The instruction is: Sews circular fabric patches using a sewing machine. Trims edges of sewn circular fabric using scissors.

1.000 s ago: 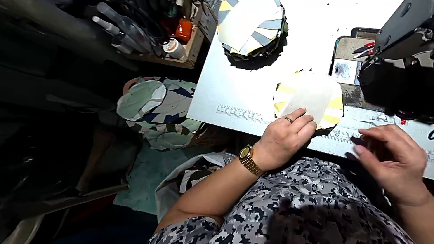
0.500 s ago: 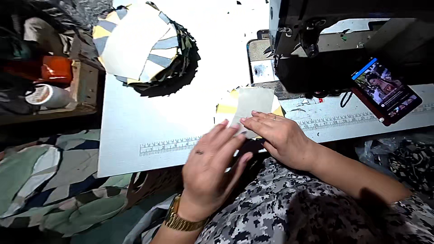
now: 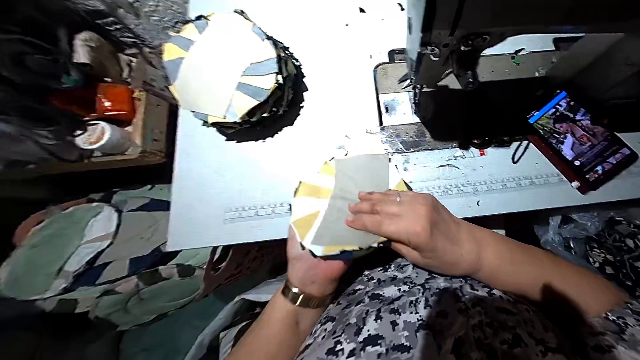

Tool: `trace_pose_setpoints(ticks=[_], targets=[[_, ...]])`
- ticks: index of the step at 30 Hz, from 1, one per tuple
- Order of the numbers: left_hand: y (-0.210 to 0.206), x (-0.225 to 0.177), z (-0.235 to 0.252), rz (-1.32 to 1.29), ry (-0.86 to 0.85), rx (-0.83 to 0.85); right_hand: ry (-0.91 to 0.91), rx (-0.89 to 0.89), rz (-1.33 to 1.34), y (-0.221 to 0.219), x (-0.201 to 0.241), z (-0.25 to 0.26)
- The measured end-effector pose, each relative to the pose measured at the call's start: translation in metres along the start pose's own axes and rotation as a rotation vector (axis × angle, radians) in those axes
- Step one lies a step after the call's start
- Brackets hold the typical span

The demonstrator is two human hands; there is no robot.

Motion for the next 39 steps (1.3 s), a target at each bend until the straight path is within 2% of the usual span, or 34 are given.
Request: trace_pose_setpoints(ticks=[3,6,8,11,13,15,17,18,19,20,21,23,27,33,39], targets=[[-0.001,0.006,-0.001,-0.009,0.038,0.095,0.025,0.086,-0.062,-0.004,0.004,-0.008],[-0.005,-0.005,0.002,0.029,-0.034,0.148,0.009,0.028,-0.046,0.012,0.002,-0.017],[-0.012,-0.031,0.002,0.152,-0.179,0.113,-0.035,-0.035,-0.049,0.027,-0.007,-0.027],[-0.025,-0.091,0.003,0.374,-0.466,0.097,-0.146,-0.108,-0.053,0.045,-0.028,-0.051],[-0.037,-0.133,0.003,0.509,-0.661,0.295,-0.214,-0.164,-0.044,0.054,-0.041,-0.071],[-0.056,-0.158,0.008,0.759,-0.809,0.399,-0.262,-0.214,-0.053,0.061,-0.051,-0.089],[-0.101,-0.139,0.024,0.983,-0.796,0.496,-0.300,-0.250,-0.090,0.067,-0.058,-0.104],[-0.128,-0.110,0.033,1.186,-0.781,0.566,-0.320,-0.265,-0.108,0.069,-0.061,-0.110],[-0.146,-0.074,0.043,1.521,-0.759,0.690,-0.334,-0.282,-0.122,0.069,-0.064,-0.115],[-0.149,-0.037,0.054,1.842,-0.733,0.785,-0.344,-0.302,-0.134,0.070,-0.066,-0.119],[-0.135,-0.002,0.068,2.161,-0.618,0.835,-0.354,-0.324,-0.139,0.069,-0.068,-0.123],[-0.103,0.040,0.088,2.533,-0.435,0.904,-0.374,-0.349,-0.155,0.069,-0.070,-0.128],[-0.098,0.046,0.088,2.591,-0.347,0.957,-0.396,-0.339,-0.185,0.066,-0.070,-0.127],[-0.110,0.036,0.065,2.567,-0.543,0.809,-0.404,-0.357,-0.187,0.065,-0.068,-0.124],[-0.099,0.030,0.062,2.496,-0.524,0.721,-0.397,-0.376,-0.188,0.066,-0.066,-0.123]])
Point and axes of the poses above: each hand's wrist, its own z-axis towards the middle knuckle, its own y-axis out of the back of the hand, x = y × z, the point moved 9 cm from there along z, towards the middle knuckle, and after that the axes turned 8 degrees about x, right-handed, at the moved point
